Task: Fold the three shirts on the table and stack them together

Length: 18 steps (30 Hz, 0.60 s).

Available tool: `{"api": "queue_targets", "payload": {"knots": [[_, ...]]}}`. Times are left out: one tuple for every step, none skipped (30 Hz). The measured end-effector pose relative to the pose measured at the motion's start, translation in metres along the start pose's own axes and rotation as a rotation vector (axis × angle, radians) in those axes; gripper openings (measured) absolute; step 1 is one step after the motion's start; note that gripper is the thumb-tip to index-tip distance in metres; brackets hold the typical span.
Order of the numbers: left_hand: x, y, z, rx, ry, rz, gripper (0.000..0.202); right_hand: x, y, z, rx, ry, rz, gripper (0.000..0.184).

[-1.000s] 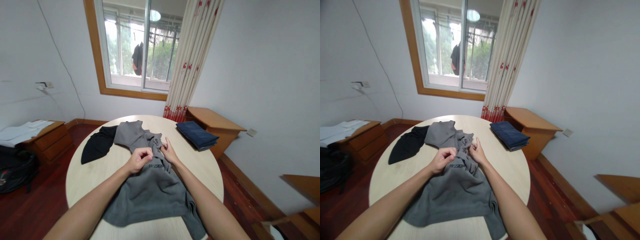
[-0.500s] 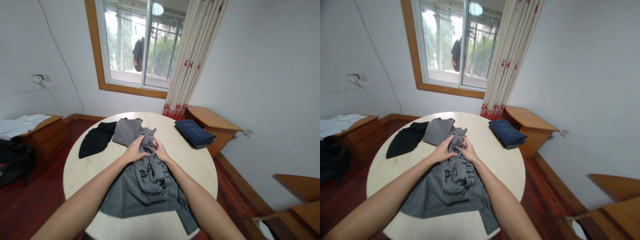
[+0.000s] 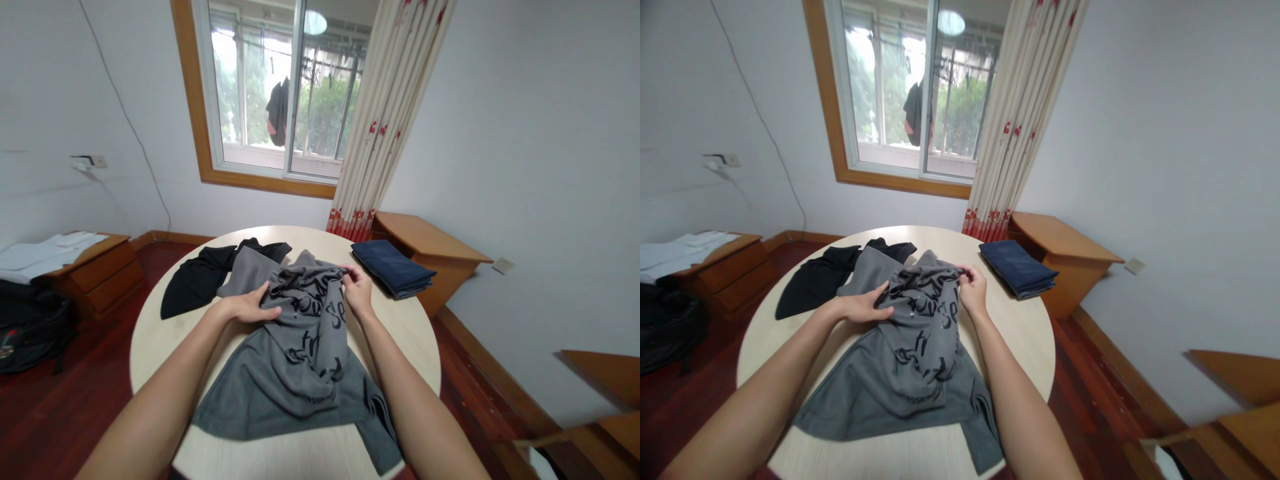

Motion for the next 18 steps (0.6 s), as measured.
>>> {"api": "queue_targets", "payload": {"knots": [[-0.002, 0.005, -0.003, -0.054, -0.048, -0.047, 0.117, -0.005, -0.004, -0.017, 0.102, 0.058, -0.04, 0.023], [-0.004, 0.01, -0.005, -0.108, -0.096, -0.102, 0.118, -0.011, -0.006, -0.032, 0.187, 0.102, -0.078, 0.023], [-0.005, 0.016, -0.008, -0.158, -0.133, -0.161, 0.116, -0.017, -0.006, -0.041, 0.24, 0.124, -0.104, 0.024], [-0.005, 0.021, -0.012, -0.194, -0.15, -0.224, 0.112, -0.021, -0.005, -0.043, 0.249, 0.119, -0.115, 0.026], [-0.006, 0.026, -0.016, -0.217, -0.139, -0.289, 0.106, -0.025, -0.004, -0.039, 0.205, 0.091, -0.111, 0.028], [-0.007, 0.03, -0.02, -0.227, -0.107, -0.356, 0.1, -0.026, -0.003, -0.029, 0.111, 0.047, -0.095, 0.031], [-0.009, 0.033, -0.024, -0.224, -0.067, -0.421, 0.094, -0.027, 0.0, -0.015, -0.01, -0.001, -0.071, 0.034], [-0.011, 0.034, -0.027, -0.201, -0.04, -0.473, 0.091, -0.027, 0.004, -0.001, -0.125, -0.041, -0.042, 0.037], [-0.011, 0.033, -0.033, -0.143, -0.035, -0.494, 0.088, -0.025, 0.007, 0.01, -0.212, -0.062, -0.016, 0.039], [-0.009, 0.03, -0.04, -0.049, -0.05, -0.48, 0.086, -0.022, 0.01, 0.015, -0.261, -0.057, 0.004, 0.041], [-0.005, 0.026, -0.048, 0.076, -0.076, -0.433, 0.081, -0.017, 0.01, 0.014, -0.271, -0.025, 0.016, 0.042], [0.002, 0.023, -0.056, 0.215, -0.105, -0.355, 0.074, -0.01, 0.009, 0.009, -0.255, 0.032, 0.024, 0.043], [0.01, 0.021, -0.062, 0.345, -0.126, -0.256, 0.066, -0.002, 0.007, 0.001, -0.231, 0.109, 0.032, 0.044], [0.017, 0.02, -0.063, 0.444, -0.141, -0.155, 0.058, 0.008, 0.006, -0.008, -0.21, 0.2, 0.05, 0.044], [0.021, 0.018, -0.061, 0.5, -0.153, -0.075, 0.052, 0.019, 0.005, -0.018, -0.199, 0.299, 0.082, 0.045], [0.021, 0.014, -0.055, 0.52, -0.17, -0.024, 0.049, 0.032, 0.006, -0.027, -0.204, 0.396, 0.134, 0.046], [0.019, 0.01, -0.049, 0.519, -0.191, -0.003, 0.047, 0.045, 0.009, -0.034, -0.229, 0.482, 0.199, 0.048], [0.014, 0.005, -0.042, 0.507, -0.213, -0.006, 0.046, 0.055, 0.014, -0.038, -0.273, 0.548, 0.255, 0.05]]}}
Point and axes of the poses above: each hand's wrist, its own y-axis away from the middle knuckle, its own z-axis out of the palm, x = y × z, the point moved 9 cm from there along -y, towards the middle knuckle, and after that the axes turned 14 degrees about -z, right-handed, at the moved point
